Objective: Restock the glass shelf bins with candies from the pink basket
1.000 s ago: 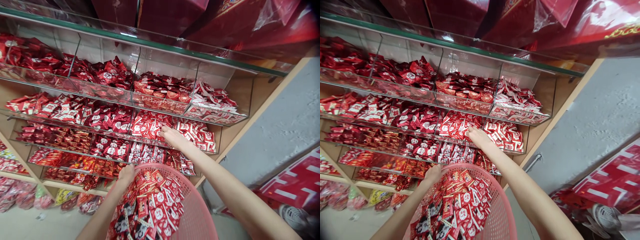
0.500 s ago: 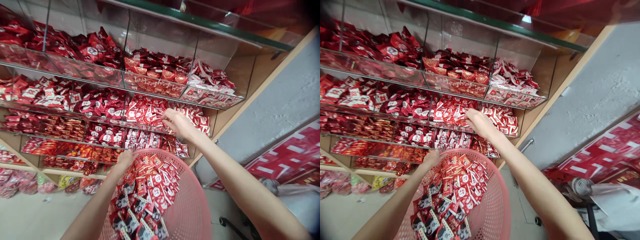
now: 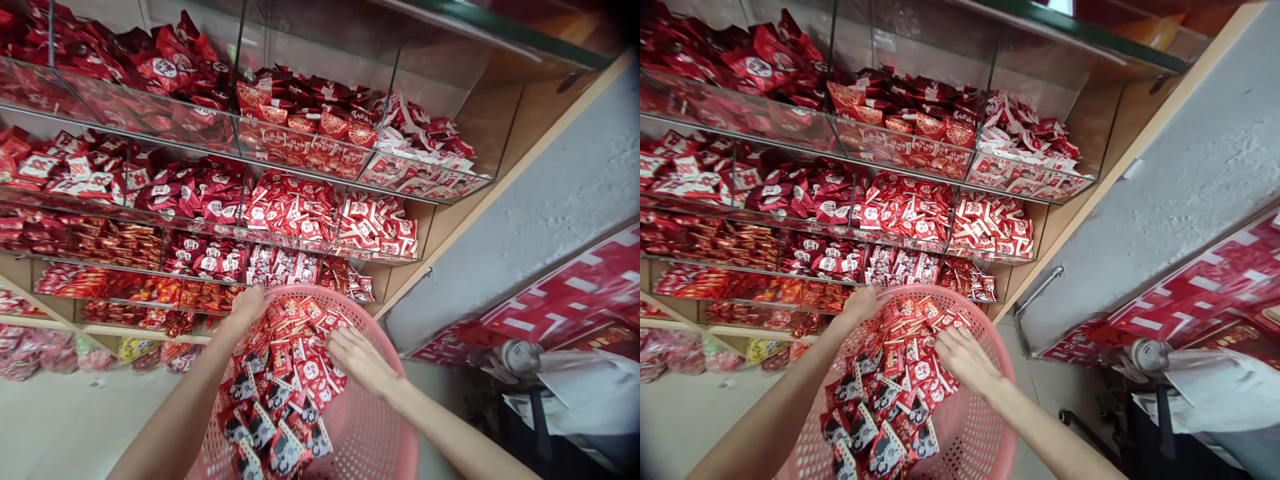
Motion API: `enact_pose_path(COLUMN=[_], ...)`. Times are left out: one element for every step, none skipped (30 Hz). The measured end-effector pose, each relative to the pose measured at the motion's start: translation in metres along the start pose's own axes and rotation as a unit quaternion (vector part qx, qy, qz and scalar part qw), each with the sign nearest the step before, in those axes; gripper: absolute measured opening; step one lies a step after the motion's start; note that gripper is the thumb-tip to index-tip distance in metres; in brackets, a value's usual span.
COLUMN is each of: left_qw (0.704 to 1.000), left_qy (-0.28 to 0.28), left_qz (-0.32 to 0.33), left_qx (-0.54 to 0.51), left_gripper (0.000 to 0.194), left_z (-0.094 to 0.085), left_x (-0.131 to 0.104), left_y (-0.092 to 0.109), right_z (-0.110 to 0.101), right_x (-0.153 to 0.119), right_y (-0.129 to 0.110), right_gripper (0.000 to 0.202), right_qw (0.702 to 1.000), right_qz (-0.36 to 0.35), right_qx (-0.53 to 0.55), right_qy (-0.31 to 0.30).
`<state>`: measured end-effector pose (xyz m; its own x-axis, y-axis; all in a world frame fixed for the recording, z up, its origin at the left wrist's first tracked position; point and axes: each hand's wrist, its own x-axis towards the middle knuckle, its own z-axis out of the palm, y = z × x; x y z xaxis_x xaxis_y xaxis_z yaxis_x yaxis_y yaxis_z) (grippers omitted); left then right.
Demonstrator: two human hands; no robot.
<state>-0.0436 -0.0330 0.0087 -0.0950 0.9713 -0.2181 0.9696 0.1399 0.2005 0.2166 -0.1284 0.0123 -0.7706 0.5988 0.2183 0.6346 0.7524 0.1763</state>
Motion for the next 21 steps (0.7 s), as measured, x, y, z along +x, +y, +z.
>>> enact_pose_path(left_qw=[1.000,1.000,1.000,1.000,1.000,1.000,1.000,1.000,1.000,1.000,1.000,1.000,1.000,1.000,1.000,1.000,1.000,1.000,1.000,1.000,1.000], left_qy=[0.000,0.000,0.000,-0.001,-0.002,-0.003,-0.003,-0.003,-0.002,0.000,0.002,0.005,0.008,0.011,0.012,0.012,0.012,0.012,0.012,0.012,0.013], left_qz=[0.000,0.000,0.001,0.001,0.001,0.001,0.002,0.003,0.003,0.004,0.004,0.005,0.006,0.007,0.007,0.006,0.005,0.005,0.003,0.001,-0.001], left_qx=[0.000,0.001,0.000,-0.001,-0.003,-0.004,-0.006,-0.008,-0.009,-0.011,-0.012,-0.013,-0.013,-0.012,-0.012,-0.013,-0.013,-0.015,-0.017,-0.018,-0.019], left_gripper=[0.049,0.050,0.050,0.049,0.049,0.048,0.048,0.048,0.048,0.048,0.047,0.047,0.047,0.047,0.047,0.047,0.048,0.048,0.048,0.048,0.049], left_z=[0.000,0.000,0.000,0.000,0.000,0.000,0.000,-0.001,-0.001,0.000,0.000,0.001,0.001,0.002,0.003,0.003,0.003,0.003,0.003,0.003,0.003], left_x=[-0.001,-0.002,-0.002,-0.003,-0.004,-0.005,-0.005,-0.006,-0.006,-0.006,-0.006,-0.006,-0.006,-0.006,-0.006,-0.005,-0.005,-0.005,-0.005,-0.005,-0.006], left_y=[0.000,0.000,0.000,0.000,0.000,0.000,-0.001,-0.001,-0.002,-0.003,-0.004,-0.005,-0.006,-0.007,-0.008,-0.008,-0.009,-0.009,-0.009,-0.009,-0.009], right_z=[0.003,0.006,0.009,0.012,0.014,0.016,0.017,0.018,0.018,0.017,0.017,0.016,0.016,0.016,0.016,0.015,0.015,0.015,0.014,0.012,0.010], right_x=[-0.001,-0.002,-0.003,-0.003,-0.004,-0.004,-0.004,-0.004,-0.004,-0.004,-0.004,-0.004,-0.003,-0.003,-0.003,-0.003,-0.003,-0.004,-0.004,-0.004,-0.004], right_y=[-0.002,-0.004,-0.006,-0.007,-0.008,-0.009,-0.010,-0.010,-0.011,-0.011,-0.011,-0.011,-0.012,-0.012,-0.012,-0.012,-0.012,-0.012,-0.011,-0.010,-0.009], right_gripper=[0.016,0.016,0.016,0.015,0.014,0.012,0.011,0.009,0.008,0.007,0.006,0.006,0.005,0.005,0.006,0.007,0.007,0.008,0.008,0.008,0.007], right_qw=[1.000,1.000,0.999,0.999,0.999,0.998,0.998,0.998,0.998,0.998,0.998,0.998,0.998,0.998,0.998,0.998,0.998,0.998,0.998,0.998,0.997], right_qz=[-0.006,-0.013,-0.018,-0.023,-0.026,-0.027,-0.025,-0.020,-0.015,-0.010,-0.005,-0.003,-0.002,-0.003,-0.004,-0.004,-0.003,-0.001,0.002,0.007,0.012], right_qx=[-0.013,-0.024,-0.033,-0.040,-0.046,-0.050,-0.053,-0.055,-0.055,-0.054,-0.053,-0.051,-0.050,-0.049,-0.047,-0.044,-0.041,-0.036,-0.030,-0.024,-0.019], right_qy=[0.003,0.004,0.001,-0.004,-0.010,-0.017,-0.022,-0.027,-0.031,-0.034,-0.037,-0.039,-0.042,-0.044,-0.046,-0.048,-0.050,-0.053,-0.056,-0.061,-0.068])
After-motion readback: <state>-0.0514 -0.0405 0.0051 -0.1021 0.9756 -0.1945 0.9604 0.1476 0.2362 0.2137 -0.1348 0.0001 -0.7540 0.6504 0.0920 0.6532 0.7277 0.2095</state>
